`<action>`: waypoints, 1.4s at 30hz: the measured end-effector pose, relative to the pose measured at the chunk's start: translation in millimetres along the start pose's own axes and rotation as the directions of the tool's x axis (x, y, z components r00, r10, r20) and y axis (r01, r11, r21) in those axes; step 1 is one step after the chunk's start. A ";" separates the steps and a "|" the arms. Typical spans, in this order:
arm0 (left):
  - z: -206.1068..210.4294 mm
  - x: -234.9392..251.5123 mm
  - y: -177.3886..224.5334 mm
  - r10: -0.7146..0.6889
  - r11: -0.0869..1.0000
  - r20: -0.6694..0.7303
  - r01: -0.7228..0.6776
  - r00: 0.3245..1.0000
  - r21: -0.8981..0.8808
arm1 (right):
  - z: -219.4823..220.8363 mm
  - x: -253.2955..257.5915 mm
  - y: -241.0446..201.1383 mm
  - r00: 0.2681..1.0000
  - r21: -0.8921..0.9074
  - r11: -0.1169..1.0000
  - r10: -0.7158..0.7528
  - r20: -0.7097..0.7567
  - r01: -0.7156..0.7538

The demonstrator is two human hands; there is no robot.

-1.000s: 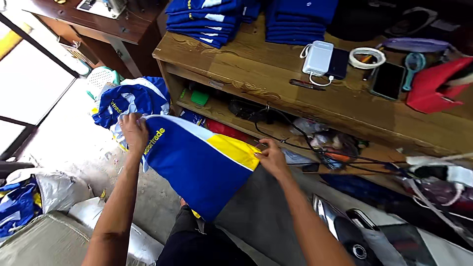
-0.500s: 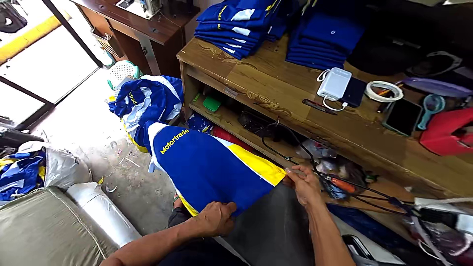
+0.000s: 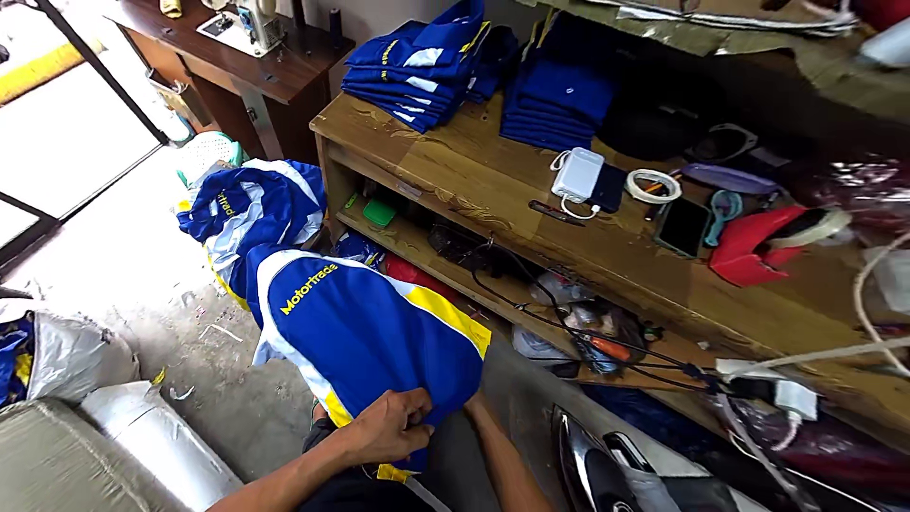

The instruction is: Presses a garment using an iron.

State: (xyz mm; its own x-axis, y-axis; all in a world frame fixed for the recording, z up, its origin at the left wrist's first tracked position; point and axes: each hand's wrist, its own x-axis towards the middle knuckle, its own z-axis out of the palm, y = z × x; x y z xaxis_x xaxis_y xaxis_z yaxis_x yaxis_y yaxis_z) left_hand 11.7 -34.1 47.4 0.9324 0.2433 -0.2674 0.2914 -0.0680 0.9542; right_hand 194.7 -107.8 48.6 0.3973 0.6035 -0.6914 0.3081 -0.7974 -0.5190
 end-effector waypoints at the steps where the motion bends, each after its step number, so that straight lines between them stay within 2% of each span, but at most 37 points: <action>1: 1.8 1.7 -8.9 -0.042 0.998 -0.004 0.042 0.999 -0.044 | -10.4 4.4 15.3 0.991 0.097 0.993 -0.059 -0.121 0.071; 2: 4.6 4.7 -18.6 -0.079 0.994 -0.019 0.077 0.997 -0.081 | -25.5 3.7 25.9 0.980 0.188 0.973 -0.099 -0.172 0.131; 4: 11.6 12.2 -36.8 -0.150 0.987 -0.046 0.147 0.988 -0.064 | -65.0 -9.8 30.0 0.979 0.337 0.923 -0.144 -0.148 0.186; 7: 18.6 25.9 -45.7 -0.290 0.923 0.016 0.275 0.957 0.269 | -113.9 -21.7 3.1 0.937 0.409 0.847 -0.265 -0.227 0.339; 10: 29.6 33.5 -44.3 -0.392 0.802 0.088 0.293 0.916 0.520 | -151.1 -9.2 -46.5 0.846 0.435 0.742 -0.341 -0.410 0.510; 14: 37.4 36.9 -38.8 -0.398 0.753 0.066 0.285 0.915 0.593 | -207.6 47.0 -101.2 0.654 0.443 0.522 -0.337 -0.677 0.728; 15: 38.9 35.7 -38.2 -0.390 0.748 0.060 0.278 0.919 0.603 | -217.8 63.1 -109.1 0.642 0.457 0.490 -0.324 -0.695 0.742; 16: 41.2 34.2 -37.5 -0.386 0.746 0.061 0.272 0.921 0.608 | -223.1 76.6 -112.7 0.670 0.487 0.495 -0.308 -0.675 0.719; 17: 43.4 32.3 -36.6 -0.388 0.739 0.061 0.271 0.920 0.617 | -221.9 87.6 -111.1 0.721 0.498 0.558 -0.301 -0.624 0.664; 18: 45.0 30.4 -34.6 -0.402 0.726 0.060 0.278 0.914 0.629 | -213.7 97.3 -104.2 0.775 0.450 0.672 -0.310 -0.551 0.589; 20: 45.7 26.9 -28.1 -0.460 0.693 0.056 0.319 0.886 0.646 | -182.3 121.4 -73.3 0.871 0.182 0.885 -0.350 -0.345 0.428; 21: 45.9 26.0 -26.1 -0.485 0.677 0.047 0.341 0.873 0.652 | -164.3 138.7 -49.9 0.913 0.014 0.932 -0.350 -0.210 0.361; 23: 49.2 24.8 -25.9 -0.504 0.669 0.043 0.358 0.863 0.652 | -130.5 168.1 -4.7 0.959 -0.266 0.922 -0.278 0.054 0.283; 25: 52.4 27.0 -25.3 -0.498 0.690 0.088 0.333 0.863 0.643 | -105.9 174.6 21.2 0.954 -0.380 0.877 -0.252 0.162 0.296; 31: 65.5 38.6 -29.8 -0.340 0.846 0.335 0.131 0.879 0.517 | -125.4 156.5 34.3 0.909 -0.471 0.778 -0.362 0.206 0.416; 33: 71.8 45.8 -31.9 -0.328 0.859 0.351 0.123 0.877 0.496 | -132.6 146.8 37.4 0.942 -0.569 0.751 -0.290 0.172 0.335; 35: 78.1 50.7 -32.6 -0.295 0.893 0.370 0.115 0.881 0.436 | -135.5 136.8 46.2 0.974 -0.634 0.748 -0.226 0.036 0.197; 38: 87.5 53.7 -35.2 -0.212 0.925 0.418 0.044 0.883 0.376 | -146.0 114.7 57.6 0.970 -0.675 0.733 -0.214 -0.117 0.080; 40: 87.0 47.2 -41.1 -0.009 0.944 0.358 -0.110 0.934 0.310 | -164.6 91.0 75.1 0.947 -0.626 0.768 -0.286 -0.143 0.138; 42: 77.0 38.1 -49.9 0.227 0.929 0.093 -0.244 0.969 0.280 | -183.7 52.0 97.3 0.947 -0.580 0.796 -0.296 -0.124 0.173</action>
State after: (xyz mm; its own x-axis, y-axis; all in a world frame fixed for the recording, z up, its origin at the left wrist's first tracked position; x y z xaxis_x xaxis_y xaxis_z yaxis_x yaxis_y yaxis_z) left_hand 49.2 -95.9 -20.8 0.9899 0.1309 -0.0551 0.1028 -0.3932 0.9137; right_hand 404.1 -152.7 54.5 0.3923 0.8081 -0.4394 0.8152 -0.5267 -0.2410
